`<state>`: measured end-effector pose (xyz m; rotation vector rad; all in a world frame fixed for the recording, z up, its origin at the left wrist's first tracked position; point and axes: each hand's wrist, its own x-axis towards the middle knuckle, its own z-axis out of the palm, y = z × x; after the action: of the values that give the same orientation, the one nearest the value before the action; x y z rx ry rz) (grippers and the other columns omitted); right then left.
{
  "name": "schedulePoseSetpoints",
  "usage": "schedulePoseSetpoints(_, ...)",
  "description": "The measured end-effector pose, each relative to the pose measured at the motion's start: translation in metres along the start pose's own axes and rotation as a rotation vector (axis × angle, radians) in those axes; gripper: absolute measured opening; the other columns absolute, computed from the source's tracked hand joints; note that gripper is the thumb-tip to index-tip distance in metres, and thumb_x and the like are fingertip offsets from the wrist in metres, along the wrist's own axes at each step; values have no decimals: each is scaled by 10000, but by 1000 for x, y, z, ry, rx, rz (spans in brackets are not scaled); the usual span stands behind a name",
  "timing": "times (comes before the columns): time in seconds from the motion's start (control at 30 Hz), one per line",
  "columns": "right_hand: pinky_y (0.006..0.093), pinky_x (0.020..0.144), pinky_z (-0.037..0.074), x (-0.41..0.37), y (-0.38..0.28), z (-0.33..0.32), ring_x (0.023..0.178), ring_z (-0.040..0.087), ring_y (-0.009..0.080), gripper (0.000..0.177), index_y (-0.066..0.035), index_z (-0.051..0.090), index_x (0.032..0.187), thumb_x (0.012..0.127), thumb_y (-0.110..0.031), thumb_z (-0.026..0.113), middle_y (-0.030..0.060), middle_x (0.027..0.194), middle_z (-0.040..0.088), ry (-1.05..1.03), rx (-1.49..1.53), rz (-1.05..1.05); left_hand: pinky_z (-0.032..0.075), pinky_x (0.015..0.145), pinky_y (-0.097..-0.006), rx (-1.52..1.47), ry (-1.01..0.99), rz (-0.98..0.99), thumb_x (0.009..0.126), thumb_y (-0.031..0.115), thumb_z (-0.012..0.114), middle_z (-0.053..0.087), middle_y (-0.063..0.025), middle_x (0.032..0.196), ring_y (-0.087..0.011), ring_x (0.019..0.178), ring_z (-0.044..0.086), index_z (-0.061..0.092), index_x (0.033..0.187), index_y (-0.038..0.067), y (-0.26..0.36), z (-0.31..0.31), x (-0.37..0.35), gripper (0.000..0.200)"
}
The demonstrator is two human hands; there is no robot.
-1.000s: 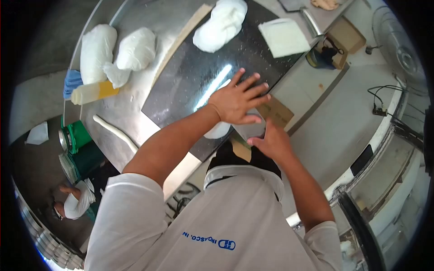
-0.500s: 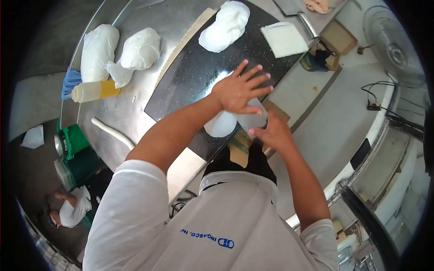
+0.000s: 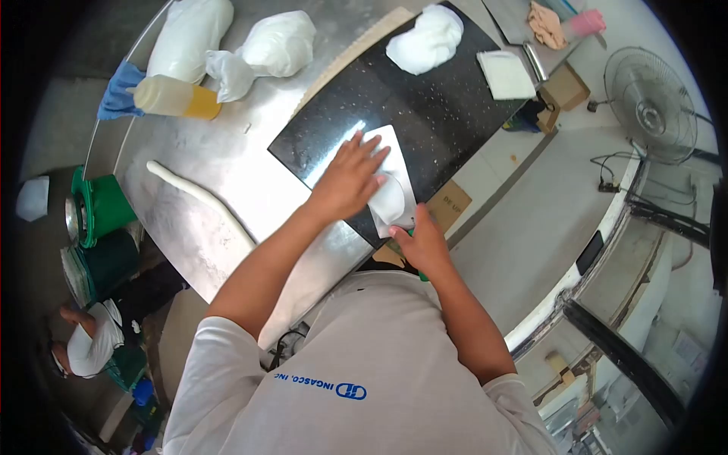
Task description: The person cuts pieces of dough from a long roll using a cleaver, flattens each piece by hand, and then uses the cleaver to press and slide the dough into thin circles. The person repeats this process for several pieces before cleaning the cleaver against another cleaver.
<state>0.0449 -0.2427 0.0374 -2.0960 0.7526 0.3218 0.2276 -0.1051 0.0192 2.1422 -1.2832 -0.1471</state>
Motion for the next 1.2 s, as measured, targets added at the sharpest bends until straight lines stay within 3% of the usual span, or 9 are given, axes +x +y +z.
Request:
schedulePoseSetpoints(0.17,489,817,528,5,-3,-36,960,689,447,476,23,536,1084,853,-307,790,275,1015,693,-138,38,-24,341,1182,-521,59,23,-53,941,226,689,563,-176,1437,-408,1423,432,649,1320,81,23,8,-12,407)
schedulePoseSetpoints(0.37,445,724,512,11,28,-70,791,671,377,470,19,548,1021,839,-337,795,231,881,683,-175,122,-139,473,953,-454,-20,-58,-110,859,155,753,646,-95,1087,-307,1063,615,688,1007,84,57,2,17,177)
schedulePoseSetpoints(0.5,439,709,514,31,56,-103,750,658,360,499,20,553,1045,833,-363,794,218,842,675,-216,174,-165,484,917,-445,18,-192,-128,855,147,752,644,-95,1040,-309,1001,617,688,1006,81,74,9,56,177)
schedulePoseSetpoints(0.57,368,712,519,38,66,-129,768,624,204,475,29,580,1104,845,-306,796,153,897,682,-272,168,-125,494,894,-428,-55,-105,-58,860,152,743,651,-87,1029,-305,989,625,695,999,82,84,19,76,163)
schedulePoseSetpoints(0.67,355,678,511,46,73,-168,740,603,181,479,33,569,1103,850,-306,794,138,862,664,-283,169,-131,503,867,-438,46,-70,-37,880,167,721,649,-81,1024,-307,982,625,681,998,82,103,33,105,151)
schedulePoseSetpoints(0.77,412,661,500,56,90,-192,706,638,286,526,26,563,1095,838,-372,793,201,834,671,-254,158,-141,505,852,-451,100,-121,-15,899,171,706,652,-82,1023,-315,973,626,666,1018,79,113,41,137,155)
schedulePoseSetpoints(0.97,398,632,486,64,119,-212,658,584,253,441,21,572,1108,884,-303,771,160,804,645,-165,348,-170,517,818,-425,-297,-383,-149,966,147,673,655,-103,1006,-278,917,653,661,1033,63,152,29,177,109)
schedulePoseSetpoints(1.07,380,628,492,69,145,-212,658,595,231,423,18,577,1110,888,-287,769,149,819,668,-126,331,-157,499,834,-276,-647,-37,-339,1021,143,659,661,-10,1035,-93,933,599,641,1186,56,154,23,186,188)
schedulePoseSetpoints(1.2,357,627,497,70,154,-224,661,615,220,399,17,581,1101,892,-268,767,142,855,704,-95,271,-96,532,695,-281,-944,497,-673,995,182,682,653,-12,1026,-102,909,619,647,1166,63,79,18,205,212)
